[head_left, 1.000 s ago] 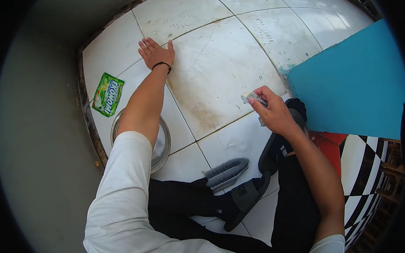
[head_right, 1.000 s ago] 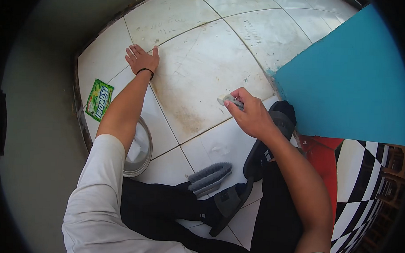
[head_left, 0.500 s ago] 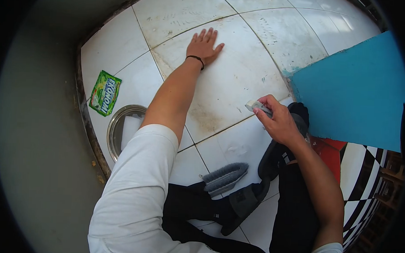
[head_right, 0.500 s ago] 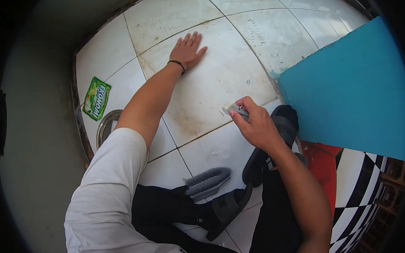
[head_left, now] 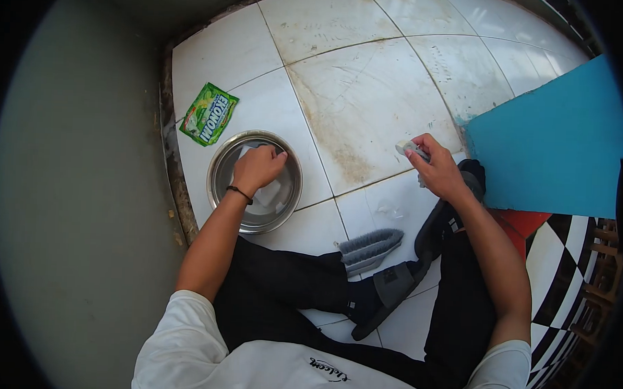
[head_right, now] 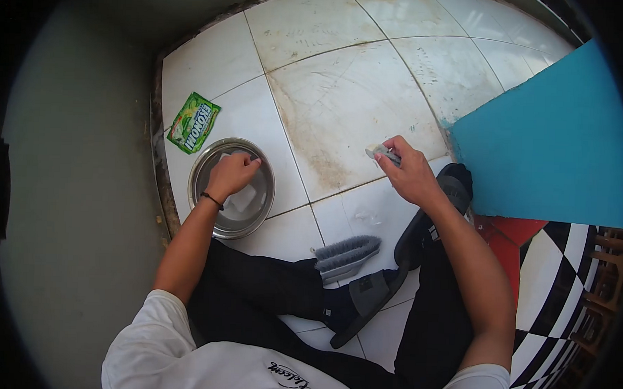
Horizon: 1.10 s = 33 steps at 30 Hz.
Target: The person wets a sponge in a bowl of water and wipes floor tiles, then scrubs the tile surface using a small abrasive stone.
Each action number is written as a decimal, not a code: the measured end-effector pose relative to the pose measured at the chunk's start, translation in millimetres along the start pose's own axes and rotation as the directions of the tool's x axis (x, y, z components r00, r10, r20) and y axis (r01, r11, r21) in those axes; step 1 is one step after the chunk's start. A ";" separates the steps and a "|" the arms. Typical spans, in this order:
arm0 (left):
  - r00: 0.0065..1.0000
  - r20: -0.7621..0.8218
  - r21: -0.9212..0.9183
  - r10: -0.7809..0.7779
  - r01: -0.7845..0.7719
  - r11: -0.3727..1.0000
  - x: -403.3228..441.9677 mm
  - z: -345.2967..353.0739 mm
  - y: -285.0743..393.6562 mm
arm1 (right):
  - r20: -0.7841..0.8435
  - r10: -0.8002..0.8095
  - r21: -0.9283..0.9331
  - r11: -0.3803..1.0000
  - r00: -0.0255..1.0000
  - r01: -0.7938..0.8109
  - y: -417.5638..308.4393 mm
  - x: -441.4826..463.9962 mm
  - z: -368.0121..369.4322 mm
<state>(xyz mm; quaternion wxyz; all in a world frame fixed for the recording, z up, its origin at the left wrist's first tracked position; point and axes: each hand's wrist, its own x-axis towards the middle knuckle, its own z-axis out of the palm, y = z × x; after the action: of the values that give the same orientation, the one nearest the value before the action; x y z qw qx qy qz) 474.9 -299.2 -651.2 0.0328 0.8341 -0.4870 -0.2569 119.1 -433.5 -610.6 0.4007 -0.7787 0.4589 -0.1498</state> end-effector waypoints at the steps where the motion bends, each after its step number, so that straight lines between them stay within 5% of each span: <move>1: 0.996 0.086 -0.003 -0.017 0.017 1.000 2.0 17.4 -9.4 | 0.013 0.000 -0.003 1.000 1.000 0.001 -5.5 -0.9 -0.4; 4: 0.989 0.033 -0.028 0.143 -0.142 0.989 13.2 47.6 -34.3 | 0.019 -0.010 -0.005 1.000 1.000 0.011 -18.0 -2.7 -4.6; 8: 0.988 -0.031 0.041 0.149 -0.148 0.988 10.6 53.7 -30.4 | -0.035 -0.067 0.007 0.998 0.997 0.067 -10.9 -0.4 -6.3; 11: 0.922 0.207 -0.226 0.326 -0.279 0.933 28.6 47.9 -47.3 | -0.031 -0.005 0.065 0.998 0.999 0.007 -1.5 0.5 -6.0; 12: 0.910 0.353 -0.601 0.218 0.042 0.798 36.0 40.3 -54.5 | -0.019 0.027 0.088 0.996 0.999 -0.025 0.5 1.4 -7.0; 13: 0.839 0.515 -0.793 0.176 0.388 0.471 43.9 31.2 -62.2 | -0.048 -0.009 0.098 0.995 0.999 0.014 11.0 2.9 -4.2; 14: 0.728 0.652 -0.750 0.213 0.661 0.037 46.3 25.2 -64.7 | -0.037 0.013 0.105 0.994 0.999 -0.009 11.1 1.2 -5.4; 15: 0.774 0.516 -0.774 0.366 0.605 -0.187 38.3 20.3 -55.3 | -0.027 0.033 0.112 0.993 0.999 -0.029 8.8 -0.6 -8.3; 18: 0.775 0.371 -0.726 0.511 0.586 -0.361 42.2 -8.7 -30.5 | -0.029 0.061 0.128 0.990 0.998 -0.057 9.6 -1.2 -12.5; 20: 0.809 0.364 -0.792 0.462 0.529 -0.304 49.1 -28.1 1.0 | -0.043 0.060 0.128 0.990 0.997 -0.054 13.3 -2.4 -13.1; 22: 0.866 0.451 -0.887 0.218 0.461 0.004 30.9 -66.2 68.3 | -0.064 0.038 0.112 0.993 0.997 -0.030 16.6 -0.2 -14.7; 25: 0.732 0.570 -0.818 0.373 0.466 0.336 45.9 -71.1 104.7 | -0.099 -0.016 0.105 0.994 0.995 0.027 26.1 3.0 -12.9; 27: 0.807 0.541 -0.799 0.238 0.403 0.447 74.1 -76.4 115.4 | -0.083 0.011 0.127 0.992 0.997 -0.001 20.2 -0.8 -15.4; 30: 0.917 0.387 -0.787 0.092 0.277 0.551 132.3 -88.1 116.4 | -0.046 0.064 0.145 0.988 0.997 -0.056 13.5 -3.5 -19.7; 33: 0.994 -0.001 -0.795 0.111 -0.068 0.603 154.2 -93.2 112.5 | -0.082 0.041 0.106 0.994 0.996 -0.032 22.6 -2.6 -19.7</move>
<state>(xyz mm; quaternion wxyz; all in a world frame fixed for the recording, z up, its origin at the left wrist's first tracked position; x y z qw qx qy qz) 489.0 -504.2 -597.4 0.3996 0.7015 -0.3646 -0.4640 92.4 -446.7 -615.0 0.4238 -0.7413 0.4811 -0.1987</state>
